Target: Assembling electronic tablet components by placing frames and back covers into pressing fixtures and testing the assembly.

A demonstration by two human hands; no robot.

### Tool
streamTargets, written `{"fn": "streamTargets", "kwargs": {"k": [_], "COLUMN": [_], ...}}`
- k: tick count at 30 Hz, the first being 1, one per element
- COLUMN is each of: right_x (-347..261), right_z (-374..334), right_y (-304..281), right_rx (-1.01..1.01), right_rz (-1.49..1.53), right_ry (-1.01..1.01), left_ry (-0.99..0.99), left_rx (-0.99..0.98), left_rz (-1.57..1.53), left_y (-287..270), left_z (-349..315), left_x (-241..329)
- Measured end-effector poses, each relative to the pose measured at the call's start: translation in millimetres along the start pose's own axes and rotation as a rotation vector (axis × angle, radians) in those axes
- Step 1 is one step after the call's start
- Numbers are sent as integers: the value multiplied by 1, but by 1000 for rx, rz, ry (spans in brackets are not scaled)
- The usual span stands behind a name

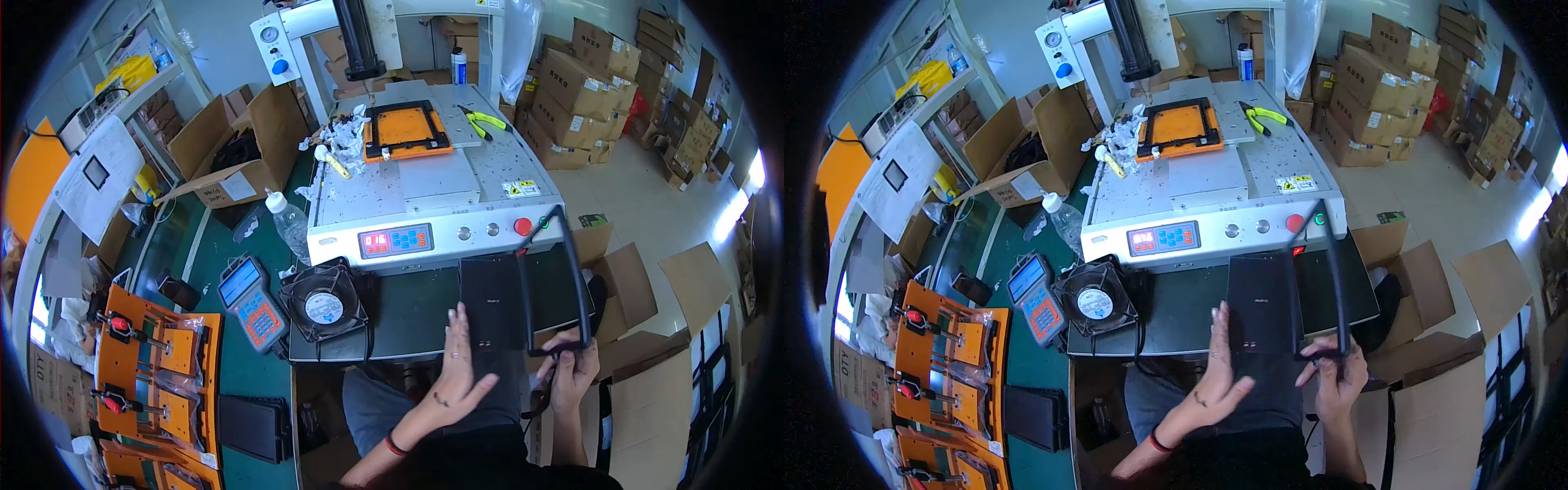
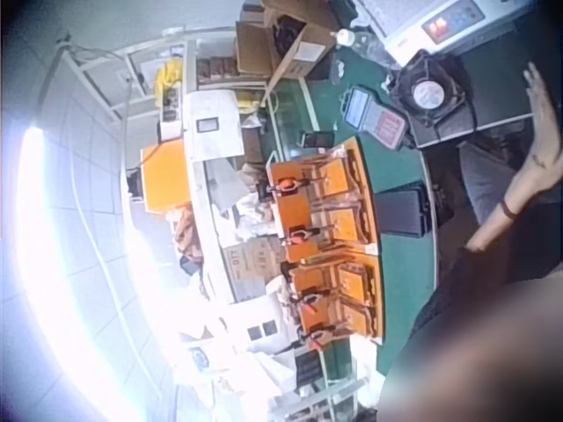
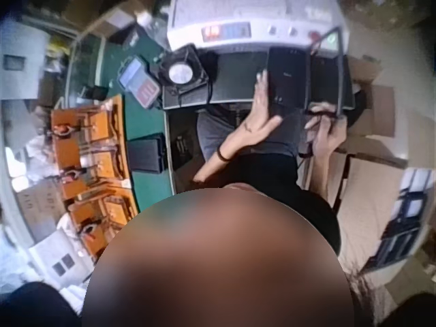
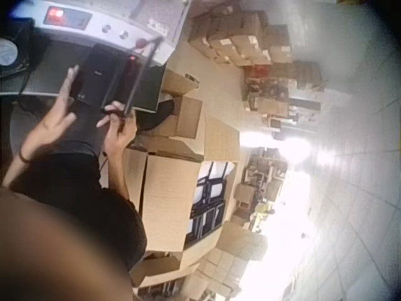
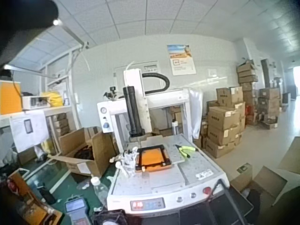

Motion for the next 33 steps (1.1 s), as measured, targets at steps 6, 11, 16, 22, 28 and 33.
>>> {"fn": "streamTargets", "kwargs": {"k": [6, 11, 16, 22, 28, 33], "right_x": [-5, -10, -16, -7, -16, -49], "right_z": [14, 19, 10, -2, 8, 29], "right_y": [5, -10, -18, -38, -27, 47], "right_rx": [69, 121, 123, 162, 70, -56], "right_rz": [-237, -476, -482, -460, -607, -530], "right_ry": [-31, -252, -334, -128, -320, -651], "left_ry": [46, 118, -146, -437, -597, -634], "left_rx": [97, 364, 500, 244, 141, 264], "left_rz": [282, 537, 918, 949, 1071, 942], "left_y": [3, -56, -139, -124, -96, -120], "left_z": [5, 110, 250, 289, 317, 323], "left_x": [11, 22, -40, -74, -63, -49]}}
Point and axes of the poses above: each hand's wrist, its own z-axis towards the middle knuckle, its own y-axis out of the palm, x = y × z, the point moved 4 cm from there along z, towards the middle knuckle, and after that the axes turned 12 degrees about x, right-handed, at the moved point
